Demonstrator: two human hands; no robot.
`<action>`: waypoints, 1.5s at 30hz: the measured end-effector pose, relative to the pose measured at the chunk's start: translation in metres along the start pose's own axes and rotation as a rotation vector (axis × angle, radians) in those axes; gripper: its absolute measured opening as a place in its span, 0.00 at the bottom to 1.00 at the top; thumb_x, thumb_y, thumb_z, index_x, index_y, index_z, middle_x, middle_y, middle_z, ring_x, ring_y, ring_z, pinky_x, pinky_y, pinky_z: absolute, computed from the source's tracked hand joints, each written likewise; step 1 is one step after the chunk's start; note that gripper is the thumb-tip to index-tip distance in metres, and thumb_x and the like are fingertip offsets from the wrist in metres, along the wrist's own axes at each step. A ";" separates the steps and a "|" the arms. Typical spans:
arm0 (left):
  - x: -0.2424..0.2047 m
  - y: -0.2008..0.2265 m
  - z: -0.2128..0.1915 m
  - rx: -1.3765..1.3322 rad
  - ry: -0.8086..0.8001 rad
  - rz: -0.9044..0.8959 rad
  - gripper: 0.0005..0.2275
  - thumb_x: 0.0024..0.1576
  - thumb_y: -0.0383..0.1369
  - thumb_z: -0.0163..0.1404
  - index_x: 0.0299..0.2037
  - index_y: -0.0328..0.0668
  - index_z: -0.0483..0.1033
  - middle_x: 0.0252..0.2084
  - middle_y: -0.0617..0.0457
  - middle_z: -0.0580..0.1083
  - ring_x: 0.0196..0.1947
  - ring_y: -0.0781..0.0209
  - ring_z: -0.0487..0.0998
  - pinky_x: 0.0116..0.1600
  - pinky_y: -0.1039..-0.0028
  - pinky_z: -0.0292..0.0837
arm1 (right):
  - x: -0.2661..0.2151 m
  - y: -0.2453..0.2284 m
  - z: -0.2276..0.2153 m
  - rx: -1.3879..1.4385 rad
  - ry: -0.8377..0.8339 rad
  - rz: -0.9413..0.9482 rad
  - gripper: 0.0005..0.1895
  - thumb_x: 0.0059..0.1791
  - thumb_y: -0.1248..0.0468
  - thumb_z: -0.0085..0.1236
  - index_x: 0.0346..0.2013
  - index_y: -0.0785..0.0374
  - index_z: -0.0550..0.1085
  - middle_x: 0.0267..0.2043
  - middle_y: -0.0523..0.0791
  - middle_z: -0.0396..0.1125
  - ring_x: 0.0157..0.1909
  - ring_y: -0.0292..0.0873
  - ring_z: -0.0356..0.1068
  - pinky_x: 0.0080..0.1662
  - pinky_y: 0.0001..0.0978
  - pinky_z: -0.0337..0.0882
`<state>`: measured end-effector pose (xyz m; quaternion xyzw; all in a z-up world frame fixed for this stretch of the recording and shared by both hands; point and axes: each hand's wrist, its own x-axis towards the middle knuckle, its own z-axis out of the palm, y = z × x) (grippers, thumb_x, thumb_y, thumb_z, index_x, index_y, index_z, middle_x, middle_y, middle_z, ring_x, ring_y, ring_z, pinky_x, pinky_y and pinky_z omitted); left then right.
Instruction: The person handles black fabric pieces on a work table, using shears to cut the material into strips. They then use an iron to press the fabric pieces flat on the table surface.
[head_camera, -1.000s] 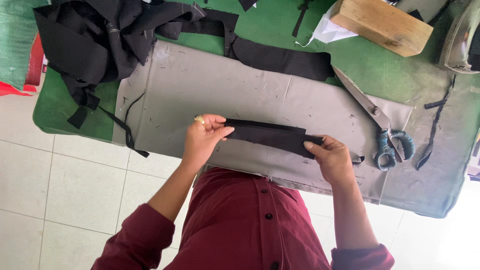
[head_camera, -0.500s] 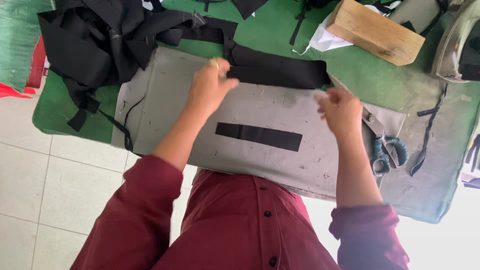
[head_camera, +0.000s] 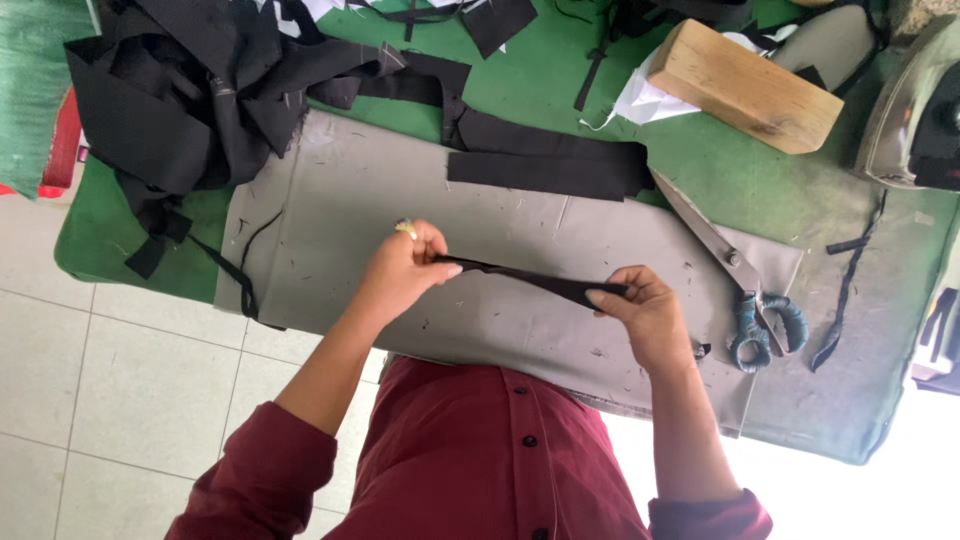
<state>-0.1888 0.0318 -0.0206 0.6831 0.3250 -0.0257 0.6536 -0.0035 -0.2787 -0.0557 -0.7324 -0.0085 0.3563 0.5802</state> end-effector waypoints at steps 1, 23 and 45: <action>0.005 0.007 -0.001 -0.001 0.004 0.005 0.13 0.50 0.25 0.63 0.41 0.38 0.72 0.29 0.50 0.77 0.29 0.63 0.81 0.38 0.77 0.76 | 0.003 -0.008 0.001 -0.001 -0.002 -0.005 0.17 0.42 0.75 0.72 0.40 0.67 0.73 0.29 0.48 0.73 0.29 0.41 0.76 0.39 0.28 0.79; 0.216 0.076 0.062 1.211 -0.228 0.284 0.30 0.33 0.46 0.74 0.46 0.49 0.77 0.48 0.50 0.75 0.53 0.48 0.70 0.53 0.56 0.59 | 0.072 -0.052 0.054 -0.807 0.332 -0.617 0.25 0.41 0.66 0.75 0.50 0.61 0.76 0.45 0.49 0.65 0.46 0.56 0.71 0.45 0.42 0.75; 0.097 0.090 0.105 -0.497 -0.551 -0.210 0.13 0.43 0.17 0.68 0.36 0.25 0.79 0.32 0.31 0.79 0.30 0.36 0.83 0.30 0.54 0.83 | 0.062 -0.084 0.017 0.879 0.171 -0.099 0.08 0.54 0.69 0.54 0.45 0.65 0.79 0.44 0.56 0.76 0.48 0.56 0.78 0.53 0.57 0.77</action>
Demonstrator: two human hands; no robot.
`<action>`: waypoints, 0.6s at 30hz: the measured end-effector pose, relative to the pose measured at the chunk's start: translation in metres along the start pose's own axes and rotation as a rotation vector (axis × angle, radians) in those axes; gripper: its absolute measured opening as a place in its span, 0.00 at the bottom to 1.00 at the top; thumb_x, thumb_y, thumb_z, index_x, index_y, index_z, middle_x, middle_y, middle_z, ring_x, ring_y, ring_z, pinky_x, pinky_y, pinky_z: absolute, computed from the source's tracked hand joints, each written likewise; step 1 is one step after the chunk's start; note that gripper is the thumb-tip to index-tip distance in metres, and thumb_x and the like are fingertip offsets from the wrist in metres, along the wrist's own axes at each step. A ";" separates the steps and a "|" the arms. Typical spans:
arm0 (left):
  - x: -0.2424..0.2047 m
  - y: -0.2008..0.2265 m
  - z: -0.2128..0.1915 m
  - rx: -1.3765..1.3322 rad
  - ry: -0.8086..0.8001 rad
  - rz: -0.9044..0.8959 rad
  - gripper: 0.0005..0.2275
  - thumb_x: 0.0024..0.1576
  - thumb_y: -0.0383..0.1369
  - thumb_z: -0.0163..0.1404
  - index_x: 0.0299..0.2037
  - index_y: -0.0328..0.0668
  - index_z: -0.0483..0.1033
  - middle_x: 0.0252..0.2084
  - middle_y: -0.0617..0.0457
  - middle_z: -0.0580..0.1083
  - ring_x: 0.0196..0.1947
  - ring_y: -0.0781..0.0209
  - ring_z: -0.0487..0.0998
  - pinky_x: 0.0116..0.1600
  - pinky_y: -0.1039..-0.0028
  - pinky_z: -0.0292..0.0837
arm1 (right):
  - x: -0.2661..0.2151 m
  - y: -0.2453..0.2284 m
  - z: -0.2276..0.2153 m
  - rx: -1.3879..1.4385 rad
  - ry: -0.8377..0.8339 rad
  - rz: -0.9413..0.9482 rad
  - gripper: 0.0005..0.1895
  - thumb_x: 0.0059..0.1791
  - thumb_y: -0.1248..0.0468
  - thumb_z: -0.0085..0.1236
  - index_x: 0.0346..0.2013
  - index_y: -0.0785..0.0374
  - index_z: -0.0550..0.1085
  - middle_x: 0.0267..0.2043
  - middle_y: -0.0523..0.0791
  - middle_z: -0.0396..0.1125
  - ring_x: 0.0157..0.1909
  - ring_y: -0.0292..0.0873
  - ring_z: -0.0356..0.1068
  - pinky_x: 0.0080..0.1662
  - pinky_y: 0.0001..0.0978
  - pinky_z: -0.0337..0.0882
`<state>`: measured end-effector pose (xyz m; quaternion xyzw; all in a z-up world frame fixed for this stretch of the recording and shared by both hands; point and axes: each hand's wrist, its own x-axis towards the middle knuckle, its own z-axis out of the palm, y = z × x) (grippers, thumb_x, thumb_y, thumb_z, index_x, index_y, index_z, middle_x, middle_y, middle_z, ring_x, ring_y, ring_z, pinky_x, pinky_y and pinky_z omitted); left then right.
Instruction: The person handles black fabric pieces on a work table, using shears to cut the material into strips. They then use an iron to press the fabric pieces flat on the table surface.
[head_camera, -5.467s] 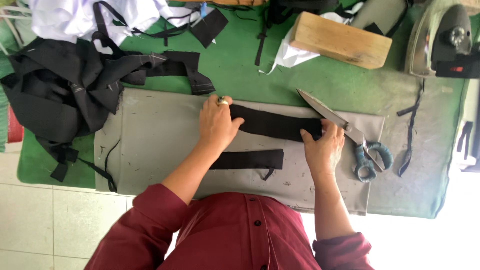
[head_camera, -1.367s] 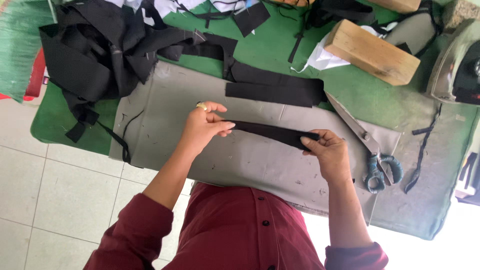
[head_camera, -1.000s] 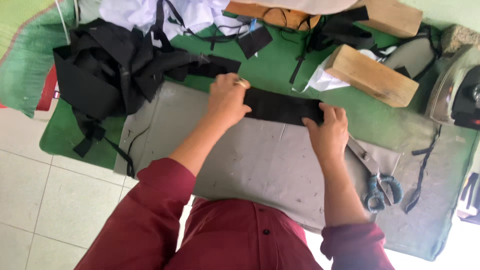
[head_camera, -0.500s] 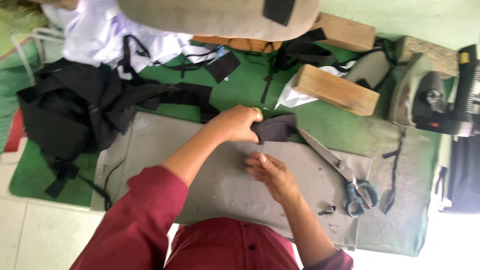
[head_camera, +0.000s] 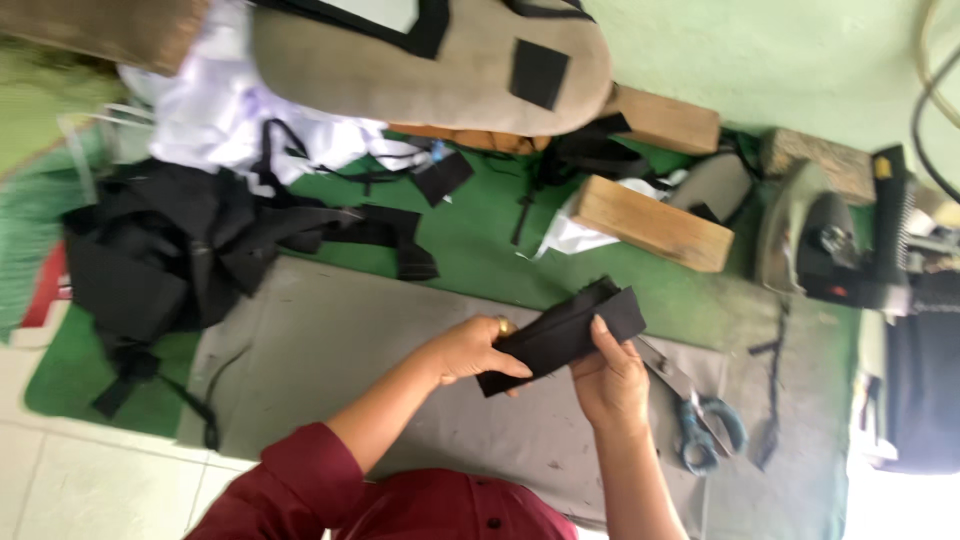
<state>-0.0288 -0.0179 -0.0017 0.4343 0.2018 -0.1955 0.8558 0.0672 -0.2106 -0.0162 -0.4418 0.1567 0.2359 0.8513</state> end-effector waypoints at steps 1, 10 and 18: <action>-0.003 0.005 -0.003 0.004 0.017 0.007 0.13 0.43 0.17 0.68 0.36 0.25 0.79 0.32 0.31 0.79 0.30 0.36 0.83 0.30 0.54 0.83 | 0.004 -0.002 0.009 0.005 -0.015 0.010 0.08 0.54 0.69 0.54 0.45 0.65 0.79 0.44 0.56 0.76 0.48 0.56 0.78 0.53 0.57 0.77; -0.040 0.082 -0.057 -0.031 0.151 0.239 0.10 0.48 0.21 0.66 0.37 0.31 0.79 0.33 0.33 0.81 0.27 0.44 0.84 0.28 0.65 0.83 | 0.038 -0.038 0.143 -0.050 -0.110 -0.059 0.06 0.50 0.69 0.60 0.41 0.61 0.78 0.40 0.50 0.76 0.44 0.50 0.80 0.50 0.52 0.81; -0.023 0.238 -0.087 -0.272 0.568 0.623 0.20 0.51 0.28 0.64 0.48 0.28 0.69 0.33 0.33 0.78 0.24 0.38 0.83 0.23 0.65 0.83 | 0.121 -0.082 0.275 -0.235 -0.272 -0.212 0.16 0.47 0.66 0.67 0.46 0.66 0.73 0.42 0.54 0.73 0.46 0.51 0.81 0.47 0.56 0.85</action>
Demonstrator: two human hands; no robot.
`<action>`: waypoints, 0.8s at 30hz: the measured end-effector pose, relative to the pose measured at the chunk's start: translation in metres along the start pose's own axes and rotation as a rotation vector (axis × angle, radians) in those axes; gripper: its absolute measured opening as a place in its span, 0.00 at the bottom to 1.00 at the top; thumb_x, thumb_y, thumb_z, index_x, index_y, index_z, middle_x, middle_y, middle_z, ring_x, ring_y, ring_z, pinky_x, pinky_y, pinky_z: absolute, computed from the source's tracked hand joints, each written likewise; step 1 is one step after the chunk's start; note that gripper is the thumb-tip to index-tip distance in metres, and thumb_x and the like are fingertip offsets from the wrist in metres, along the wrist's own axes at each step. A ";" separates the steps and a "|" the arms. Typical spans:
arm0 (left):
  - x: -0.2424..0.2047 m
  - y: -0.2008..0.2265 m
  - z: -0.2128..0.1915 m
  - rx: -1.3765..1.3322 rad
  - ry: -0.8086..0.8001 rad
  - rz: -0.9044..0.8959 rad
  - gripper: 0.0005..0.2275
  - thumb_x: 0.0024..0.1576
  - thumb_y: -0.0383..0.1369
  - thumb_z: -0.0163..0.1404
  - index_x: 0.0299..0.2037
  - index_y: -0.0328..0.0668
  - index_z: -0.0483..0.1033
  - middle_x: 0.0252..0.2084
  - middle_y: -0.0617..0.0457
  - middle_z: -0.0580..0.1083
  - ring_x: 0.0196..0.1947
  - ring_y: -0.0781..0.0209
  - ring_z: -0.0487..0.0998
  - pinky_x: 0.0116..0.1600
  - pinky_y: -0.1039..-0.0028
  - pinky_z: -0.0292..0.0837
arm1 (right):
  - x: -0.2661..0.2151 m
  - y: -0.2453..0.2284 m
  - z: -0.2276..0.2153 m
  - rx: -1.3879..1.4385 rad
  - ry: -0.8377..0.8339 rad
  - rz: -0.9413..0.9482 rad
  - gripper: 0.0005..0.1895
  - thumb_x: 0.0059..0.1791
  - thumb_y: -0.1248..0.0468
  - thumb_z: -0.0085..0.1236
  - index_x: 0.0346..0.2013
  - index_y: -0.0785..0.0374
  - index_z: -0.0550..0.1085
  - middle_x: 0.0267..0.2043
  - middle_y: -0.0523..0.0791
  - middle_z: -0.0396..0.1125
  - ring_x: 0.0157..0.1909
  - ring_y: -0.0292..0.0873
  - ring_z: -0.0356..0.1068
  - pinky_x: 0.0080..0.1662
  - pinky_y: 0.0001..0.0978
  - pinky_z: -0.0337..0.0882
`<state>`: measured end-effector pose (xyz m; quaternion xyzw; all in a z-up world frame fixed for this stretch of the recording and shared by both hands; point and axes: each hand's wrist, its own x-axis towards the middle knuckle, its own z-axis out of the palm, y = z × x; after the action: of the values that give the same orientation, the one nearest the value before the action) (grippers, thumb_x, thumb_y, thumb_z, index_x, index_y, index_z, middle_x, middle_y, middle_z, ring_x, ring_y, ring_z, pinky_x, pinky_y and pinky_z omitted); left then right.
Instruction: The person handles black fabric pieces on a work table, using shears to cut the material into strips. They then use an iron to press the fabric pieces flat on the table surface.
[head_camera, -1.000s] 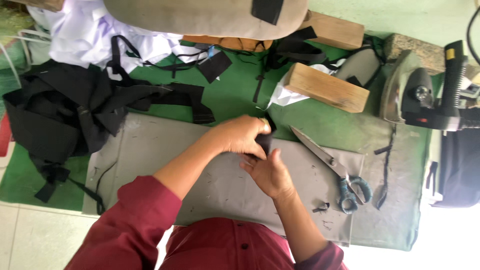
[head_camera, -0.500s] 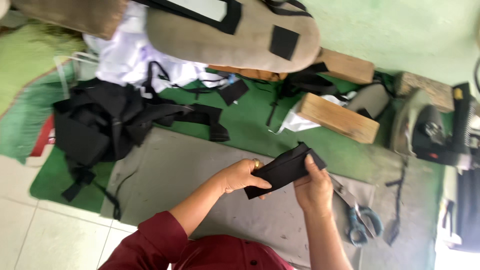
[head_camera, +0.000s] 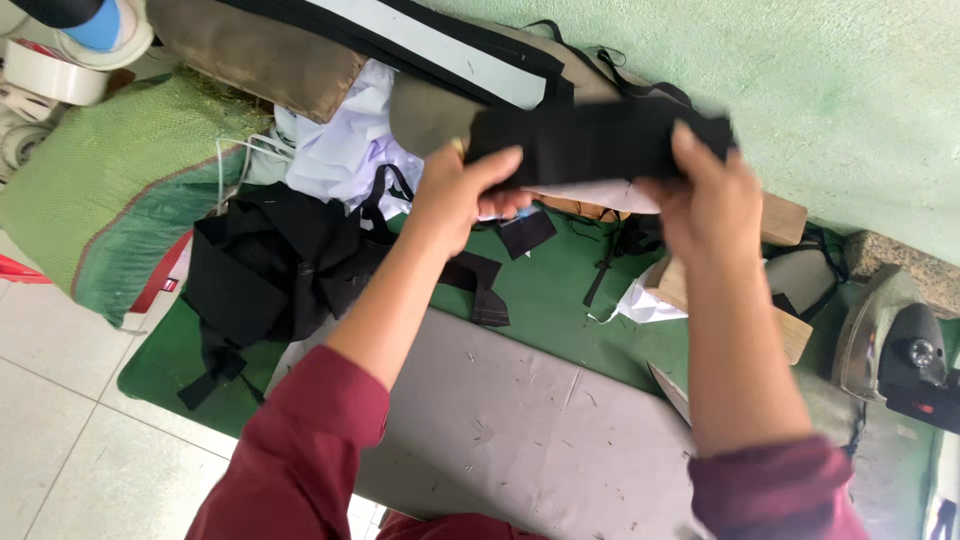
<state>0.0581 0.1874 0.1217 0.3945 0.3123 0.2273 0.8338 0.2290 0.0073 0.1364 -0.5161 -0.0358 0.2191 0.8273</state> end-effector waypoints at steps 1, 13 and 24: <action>0.003 0.004 0.002 -0.002 -0.001 -0.006 0.20 0.51 0.28 0.64 0.48 0.28 0.69 0.33 0.33 0.78 0.24 0.38 0.83 0.23 0.65 0.83 | 0.012 -0.006 0.007 -0.004 0.005 0.001 0.16 0.47 0.66 0.67 0.46 0.66 0.73 0.42 0.54 0.73 0.46 0.51 0.81 0.47 0.56 0.85; -0.002 -0.049 -0.037 0.145 0.018 -0.140 0.23 0.50 0.35 0.62 0.27 0.54 0.50 0.43 0.44 0.81 0.37 0.45 0.88 0.26 0.76 0.80 | 0.013 0.041 -0.109 -0.964 0.143 -0.375 0.16 0.51 0.66 0.51 0.53 0.64 0.76 0.41 0.43 0.74 0.31 0.36 0.75 0.36 0.28 0.78; -0.136 -0.225 -0.160 1.430 -0.180 0.526 0.03 0.61 0.31 0.53 0.35 0.49 0.77 0.32 0.52 0.73 0.36 0.50 0.75 0.32 0.58 0.72 | -0.173 0.175 -0.161 -1.348 -0.455 -0.628 0.10 0.50 0.66 0.60 0.45 0.63 0.78 0.47 0.49 0.74 0.48 0.54 0.70 0.55 0.46 0.69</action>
<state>-0.1200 0.0533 -0.0908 0.9162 0.2101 0.1280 0.3165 0.0619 -0.1318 -0.0616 -0.8158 -0.4745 0.0059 0.3304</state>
